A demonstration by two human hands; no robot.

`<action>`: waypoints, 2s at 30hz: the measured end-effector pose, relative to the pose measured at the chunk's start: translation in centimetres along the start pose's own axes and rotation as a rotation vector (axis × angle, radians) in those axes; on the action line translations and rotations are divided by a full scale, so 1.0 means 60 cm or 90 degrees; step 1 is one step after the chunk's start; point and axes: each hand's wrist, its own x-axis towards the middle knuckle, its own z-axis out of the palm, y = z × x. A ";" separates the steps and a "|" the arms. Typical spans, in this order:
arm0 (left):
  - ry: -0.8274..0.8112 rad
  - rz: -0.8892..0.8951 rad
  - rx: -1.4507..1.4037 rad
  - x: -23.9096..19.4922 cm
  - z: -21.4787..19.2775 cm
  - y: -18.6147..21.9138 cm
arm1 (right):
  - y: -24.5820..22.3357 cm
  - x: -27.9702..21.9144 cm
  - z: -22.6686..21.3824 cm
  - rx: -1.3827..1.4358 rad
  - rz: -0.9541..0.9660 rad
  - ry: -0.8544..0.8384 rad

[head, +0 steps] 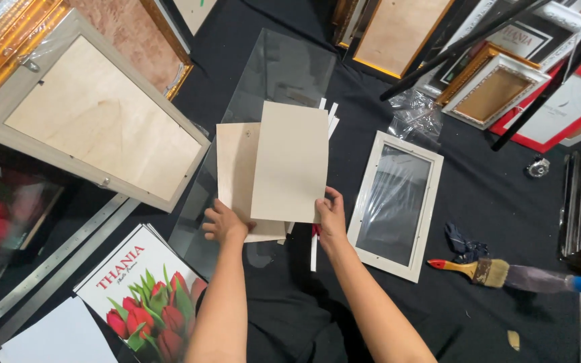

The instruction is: Assembling a picture frame by cleaning the glass, inserting the backing, and trimming the edges for a proper fit.

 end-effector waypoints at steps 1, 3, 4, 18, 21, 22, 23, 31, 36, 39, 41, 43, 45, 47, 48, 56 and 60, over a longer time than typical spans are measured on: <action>0.001 -0.003 0.000 -0.002 -0.007 -0.005 | 0.013 0.008 0.007 0.000 0.002 -0.002; -0.015 -0.007 -0.062 -0.007 -0.019 -0.011 | 0.037 0.024 0.017 0.071 0.089 -0.046; -0.015 -0.007 -0.061 -0.001 -0.019 -0.012 | 0.046 0.026 0.027 0.072 0.089 -0.045; 0.270 0.128 -0.360 -0.084 -0.078 0.029 | -0.007 0.108 0.083 0.316 0.199 -0.073; 0.394 0.151 -0.354 -0.091 -0.065 0.026 | 0.176 0.251 0.078 0.180 0.155 -0.083; 0.395 0.153 -0.352 -0.082 -0.057 0.021 | 0.166 0.240 0.100 0.184 0.155 -0.083; 0.440 0.177 -0.350 -0.072 -0.049 0.017 | 0.156 0.230 0.122 0.167 0.161 -0.089; 0.581 0.211 -0.401 -0.041 -0.033 -0.006 | 0.006 0.183 0.105 -0.115 0.076 -0.052; 0.761 0.259 -0.456 -0.052 -0.067 0.013 | 0.001 0.188 0.061 -0.358 -0.126 -0.056; 0.749 0.311 -0.505 -0.067 -0.081 0.015 | 0.086 0.176 0.051 -0.419 -0.124 -0.122; 0.695 0.313 -0.506 -0.049 -0.070 0.007 | 0.087 0.138 0.072 -0.526 -0.120 -0.142; 0.642 0.314 -0.503 -0.041 -0.067 0.000 | 0.086 0.108 0.088 -0.631 -0.114 -0.163; 0.495 0.302 -0.437 -0.044 -0.074 0.000 | 0.079 0.087 0.101 -0.654 -0.059 -0.103; 0.376 0.220 -0.435 -0.031 -0.073 -0.004 | 0.064 0.072 0.112 -0.626 -0.050 -0.092; 0.255 0.140 -0.433 -0.025 -0.071 -0.004 | 0.054 0.066 0.115 -0.600 -0.042 -0.078; 0.137 0.028 -0.425 0.002 -0.057 -0.003 | 0.068 0.080 0.103 -0.554 0.018 -0.041; 0.260 0.092 -0.540 -0.028 -0.083 0.004 | 0.023 0.093 0.091 -0.370 -0.132 0.036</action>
